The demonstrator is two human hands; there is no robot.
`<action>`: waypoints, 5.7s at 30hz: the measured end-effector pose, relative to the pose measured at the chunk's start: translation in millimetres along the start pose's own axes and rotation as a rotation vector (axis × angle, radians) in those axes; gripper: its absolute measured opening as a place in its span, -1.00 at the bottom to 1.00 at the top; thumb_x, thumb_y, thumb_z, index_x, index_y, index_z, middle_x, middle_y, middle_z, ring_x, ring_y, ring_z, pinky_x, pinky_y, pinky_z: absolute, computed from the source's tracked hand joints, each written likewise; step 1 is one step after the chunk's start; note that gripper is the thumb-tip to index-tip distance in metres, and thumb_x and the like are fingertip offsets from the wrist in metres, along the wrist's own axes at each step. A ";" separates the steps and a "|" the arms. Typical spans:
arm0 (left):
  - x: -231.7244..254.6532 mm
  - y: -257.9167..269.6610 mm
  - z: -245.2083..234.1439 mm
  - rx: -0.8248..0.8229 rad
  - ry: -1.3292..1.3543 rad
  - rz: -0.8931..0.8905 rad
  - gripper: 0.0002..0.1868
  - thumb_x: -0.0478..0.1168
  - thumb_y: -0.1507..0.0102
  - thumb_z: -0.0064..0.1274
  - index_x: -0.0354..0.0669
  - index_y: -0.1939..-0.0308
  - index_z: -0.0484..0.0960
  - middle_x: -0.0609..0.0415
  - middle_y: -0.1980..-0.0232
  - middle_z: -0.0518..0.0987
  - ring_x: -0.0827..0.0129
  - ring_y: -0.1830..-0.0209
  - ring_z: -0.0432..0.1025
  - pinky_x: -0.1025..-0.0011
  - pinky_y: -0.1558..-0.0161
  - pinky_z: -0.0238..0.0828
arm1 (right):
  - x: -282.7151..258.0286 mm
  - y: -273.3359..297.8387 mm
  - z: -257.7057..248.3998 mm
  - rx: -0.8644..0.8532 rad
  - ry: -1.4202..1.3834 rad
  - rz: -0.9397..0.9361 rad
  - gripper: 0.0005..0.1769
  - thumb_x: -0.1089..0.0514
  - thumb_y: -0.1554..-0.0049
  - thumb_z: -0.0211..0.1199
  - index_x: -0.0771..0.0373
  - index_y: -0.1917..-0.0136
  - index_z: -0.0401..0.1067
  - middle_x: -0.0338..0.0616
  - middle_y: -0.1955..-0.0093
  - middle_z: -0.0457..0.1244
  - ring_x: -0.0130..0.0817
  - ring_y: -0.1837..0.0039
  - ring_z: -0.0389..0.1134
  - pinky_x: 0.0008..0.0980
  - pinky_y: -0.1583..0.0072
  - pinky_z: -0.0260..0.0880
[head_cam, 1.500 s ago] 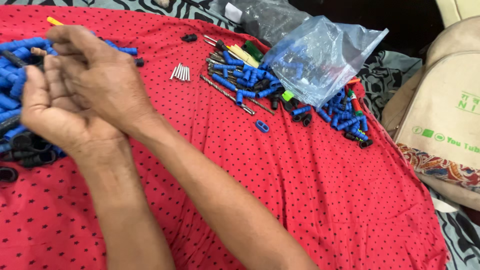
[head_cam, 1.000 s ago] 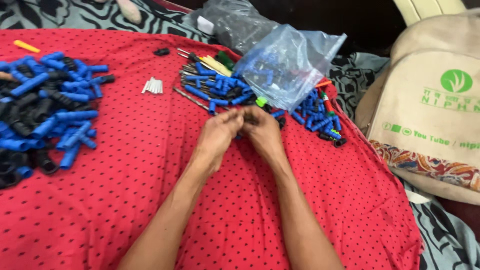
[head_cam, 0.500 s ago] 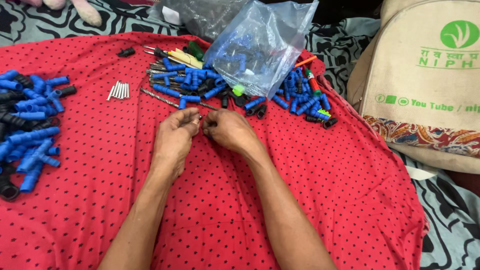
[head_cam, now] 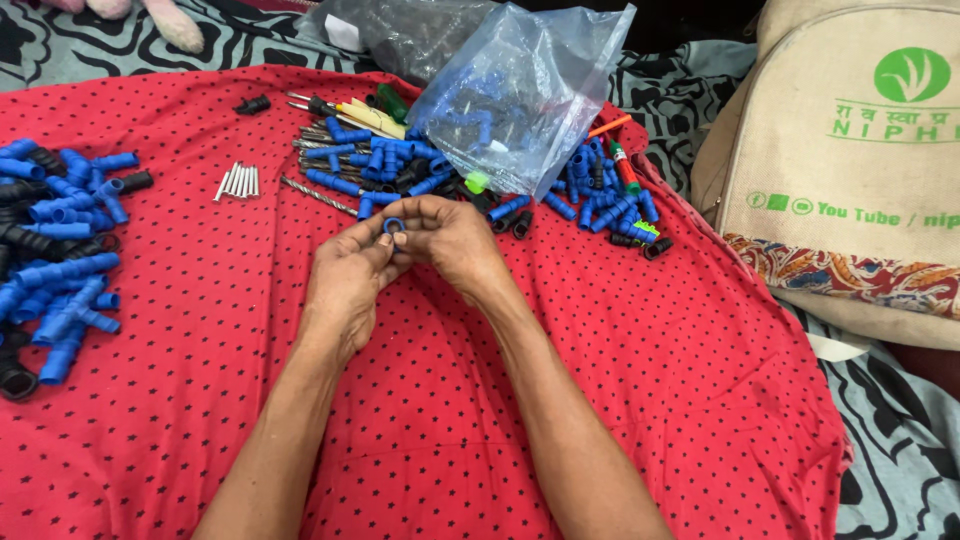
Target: The person assembles various blue and black plastic pipe connectors and components by hand on a red cloth surface, joining pieces together and arranging them into small groups.
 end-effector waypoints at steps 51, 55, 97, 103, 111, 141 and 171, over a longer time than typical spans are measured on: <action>27.5 4.9 3.1 0.049 0.327 0.168 -0.33 -0.35 -0.30 0.00 -0.24 -0.49 0.14 0.02 -0.13 0.47 0.37 -0.18 0.36 0.38 -0.29 0.25 | -3.9 -18.1 60.2 0.208 0.143 -0.280 -0.60 0.32 -0.24 0.02 0.40 -0.28 0.50 -0.18 0.04 0.38 -0.50 0.09 0.38 -0.49 0.02 0.45; 71.5 9.9 -36.5 0.127 0.386 0.373 -0.67 -0.40 -0.37 -0.05 -0.33 -0.22 0.41 0.02 -0.04 0.51 0.36 -0.04 0.43 0.38 -0.13 0.40 | -13.6 -53.8 114.3 0.124 0.187 -0.350 -0.60 0.23 -0.31 0.00 0.40 -0.23 0.58 -0.15 0.12 0.37 -0.46 0.13 0.32 -0.45 0.10 0.37; -5.2 -25.1 -52.2 0.228 0.213 0.156 -0.32 -0.52 -0.28 -0.19 -0.40 -0.52 0.10 -0.23 -0.49 0.31 0.18 -0.43 0.32 0.36 -0.38 0.27 | -13.6 -9.6 18.6 0.114 0.887 -0.457 -0.44 0.23 -0.16 0.24 0.11 -0.44 0.38 0.00 -0.22 0.28 -0.03 -0.26 0.32 -0.14 -0.25 0.33; -1.8 -20.0 -42.1 0.189 0.180 0.100 -0.36 -0.52 -0.27 -0.21 -0.40 -0.48 0.21 -0.13 -0.43 0.38 0.26 -0.39 0.35 0.38 -0.35 0.28 | -19.8 -8.9 18.9 0.136 0.979 -0.299 -0.56 0.05 -0.09 0.37 0.08 -0.25 0.49 -0.03 -0.04 0.26 -0.04 -0.13 0.33 -0.12 -0.13 0.36; 7.8 -12.3 -34.4 0.181 0.105 0.147 -0.50 -0.53 -0.26 -0.12 -0.42 -0.31 0.45 -0.06 -0.20 0.54 0.38 -0.10 0.47 0.49 -0.14 0.43 | -3.6 -22.4 6.3 0.155 0.859 -0.361 -0.68 0.12 -0.06 0.38 0.22 -0.09 0.55 -0.07 -0.05 0.40 -0.14 -0.13 0.34 -0.22 -0.18 0.34; 23.0 1.5 -26.9 0.200 0.022 0.171 -0.86 -0.32 -0.31 0.18 -0.35 0.11 0.67 0.13 0.32 0.64 0.53 0.49 0.43 0.56 0.42 0.39 | -5.4 -15.9 20.4 -0.056 -0.030 -0.015 -0.87 0.20 -0.24 0.23 0.28 -0.03 0.49 -0.33 0.19 0.32 -0.59 0.27 0.26 -0.54 0.24 0.29; 31.5 4.5 -27.3 0.135 0.136 0.196 -0.79 -0.50 -0.28 0.05 -0.43 0.01 0.66 -0.03 0.22 0.67 0.40 0.37 0.54 0.51 0.31 0.49 | -14.8 -12.7 17.6 -0.031 -0.174 -0.080 -0.83 0.16 -0.24 0.28 0.29 -0.06 0.49 -0.27 0.20 0.35 -0.54 0.23 0.32 -0.53 0.19 0.32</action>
Point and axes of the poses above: each hand's wrist, its own y-axis away from the middle knuckle, its own z-axis out of the palm, x = y × z, the point moved 6 cm from there along -y, towards the middle knuckle
